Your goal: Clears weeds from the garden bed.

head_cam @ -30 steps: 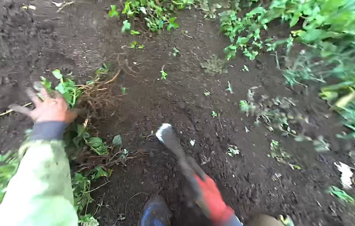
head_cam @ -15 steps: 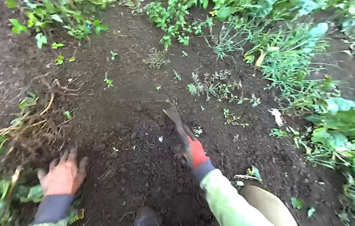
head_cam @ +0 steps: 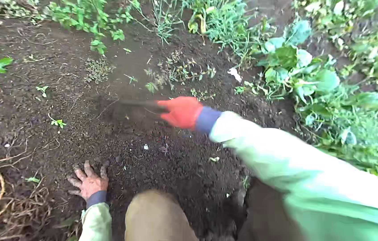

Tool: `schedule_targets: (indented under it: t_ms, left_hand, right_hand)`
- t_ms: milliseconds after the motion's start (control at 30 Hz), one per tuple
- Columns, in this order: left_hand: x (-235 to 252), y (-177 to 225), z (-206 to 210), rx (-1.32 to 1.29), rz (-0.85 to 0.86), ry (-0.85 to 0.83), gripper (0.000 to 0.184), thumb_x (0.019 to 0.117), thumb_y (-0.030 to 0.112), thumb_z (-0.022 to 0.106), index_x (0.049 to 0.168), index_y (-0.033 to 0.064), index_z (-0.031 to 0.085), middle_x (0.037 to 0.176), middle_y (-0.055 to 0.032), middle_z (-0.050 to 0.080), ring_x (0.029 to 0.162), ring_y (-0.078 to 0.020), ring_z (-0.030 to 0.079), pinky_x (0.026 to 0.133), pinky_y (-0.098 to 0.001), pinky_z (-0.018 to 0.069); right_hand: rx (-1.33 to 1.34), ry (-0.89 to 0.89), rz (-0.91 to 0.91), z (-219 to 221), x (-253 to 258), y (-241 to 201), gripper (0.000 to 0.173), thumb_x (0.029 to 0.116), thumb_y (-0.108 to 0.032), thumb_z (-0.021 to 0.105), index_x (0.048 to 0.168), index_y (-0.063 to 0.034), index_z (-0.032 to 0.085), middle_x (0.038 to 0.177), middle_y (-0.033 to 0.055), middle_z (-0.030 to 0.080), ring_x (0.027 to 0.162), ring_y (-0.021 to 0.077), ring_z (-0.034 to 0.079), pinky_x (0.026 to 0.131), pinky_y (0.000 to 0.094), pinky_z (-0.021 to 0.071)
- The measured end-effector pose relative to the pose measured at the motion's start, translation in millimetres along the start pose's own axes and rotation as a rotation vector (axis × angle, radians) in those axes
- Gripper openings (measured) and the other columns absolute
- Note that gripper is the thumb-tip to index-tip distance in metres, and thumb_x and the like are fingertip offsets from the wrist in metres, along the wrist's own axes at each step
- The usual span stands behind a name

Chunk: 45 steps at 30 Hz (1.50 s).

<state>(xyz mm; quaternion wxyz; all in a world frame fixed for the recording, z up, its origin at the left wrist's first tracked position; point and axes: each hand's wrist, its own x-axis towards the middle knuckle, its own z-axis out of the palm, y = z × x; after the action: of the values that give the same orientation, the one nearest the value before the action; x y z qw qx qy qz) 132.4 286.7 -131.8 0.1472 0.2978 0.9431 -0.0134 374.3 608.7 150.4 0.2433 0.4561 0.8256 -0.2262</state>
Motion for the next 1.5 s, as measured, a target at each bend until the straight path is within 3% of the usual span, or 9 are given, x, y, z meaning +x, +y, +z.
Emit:
schedule_targets:
  t_ms: [167,367,567,633,700,867,1067,1267,1500]
  left_hand:
    - [9,8,-19,0.105,-0.01,-0.127,0.078,0.0962,0.06,0.055,0.162,0.0226,0.032,0.17,-0.0186,0.019,0.154,-0.0522,0.016,0.106,-0.0839,0.0256]
    - [80,110,-152,0.355,0.505,-0.59,0.049,0.1024,0.054,0.049,0.123,0.0164,0.072,0.118,-0.0238,0.072,0.112,-0.0486,0.067,0.091,-0.0748,0.0486]
    - [12,339,-139,0.382,0.826,-0.783,0.062,0.1031,0.052,0.052,0.159,0.0288,0.038,0.125,-0.0246,0.068,0.115,-0.0485,0.065,0.095,-0.0715,0.0483]
    - [-11,376,-77,0.367,0.785,-0.799,0.073,0.1002,0.056,0.055,0.163,0.0326,0.026,0.129,-0.0239,0.067,0.117,-0.0475,0.065,0.096,-0.0701,0.0484]
    - [-26,390,-29,0.347,0.725,-0.782,0.066,0.1028,0.05,0.053,0.162,0.0318,0.029,0.131,-0.021,0.067,0.118,-0.045,0.065,0.097,-0.0676,0.0495]
    - [-27,397,-16,0.389,0.585,-0.769,0.046,0.1061,0.03,0.042,0.151,0.0206,0.047,0.126,-0.0191,0.07,0.118,-0.0396,0.067,0.097,-0.0616,0.0518]
    - [16,374,-57,-0.13,0.343,-0.588,0.045,0.1109,0.032,0.04,0.144,0.0044,0.054,0.121,-0.025,0.069,0.112,-0.04,0.069,0.1,-0.0615,0.0515]
    - [51,397,-140,-0.237,0.435,-0.114,0.044,0.1097,0.032,0.041,0.125,-0.0044,0.061,0.091,-0.0214,0.07,0.085,-0.0362,0.071,0.08,-0.0594,0.0562]
    - [116,514,-61,0.139,0.512,-0.219,0.094,0.0836,0.054,0.078,0.154,0.0047,0.04,0.169,-0.0216,0.019,0.153,-0.0473,0.021,0.117,-0.0717,0.0261]
  right_hand:
    - [0.563,0.201,0.402,-2,-142,157,0.041,0.1055,-0.043,0.056,0.146,-0.038,0.056,0.088,0.0095,0.072,0.061,0.0226,0.066,0.055,0.046,0.0572]
    - [1.451,0.351,0.825,158,-268,240,0.045,0.105,-0.044,0.052,0.145,-0.0246,0.054,0.072,0.0011,0.06,0.045,0.0101,0.051,0.04,0.0292,0.047]
    - [1.431,0.306,0.91,213,-135,240,0.048,0.1059,-0.049,0.05,0.142,-0.0176,0.055,0.073,0.0046,0.061,0.049,0.0139,0.054,0.043,0.0322,0.0489]
    - [1.1,0.31,0.956,205,-115,238,0.045,0.1054,-0.04,0.055,0.14,-0.0111,0.062,0.101,0.0165,0.073,0.084,0.0282,0.071,0.077,0.0515,0.0581]
    - [1.051,0.353,0.918,206,-133,237,0.047,0.1045,-0.035,0.056,0.146,-0.0138,0.058,0.108,0.0196,0.074,0.09,0.0332,0.072,0.082,0.0582,0.0566]
    - [1.718,0.285,0.764,198,-80,248,0.054,0.1079,-0.046,0.046,0.158,-0.027,0.039,0.067,0.0055,0.058,0.042,0.0154,0.049,0.037,0.0328,0.0458]
    - [1.106,0.266,0.763,167,-36,255,0.047,0.1039,-0.034,0.058,0.143,-0.009,0.059,0.117,0.0226,0.071,0.105,0.037,0.07,0.094,0.0606,0.0523]
    - [1.623,0.252,0.637,175,-51,243,0.05,0.1042,-0.04,0.055,0.151,-0.0209,0.052,0.069,0.0085,0.064,0.045,0.0188,0.055,0.04,0.0389,0.0511]
    - [1.512,0.102,0.558,119,78,240,0.047,0.1057,-0.037,0.056,0.151,-0.0242,0.052,0.092,0.0116,0.071,0.062,0.0205,0.064,0.057,0.0417,0.0574]
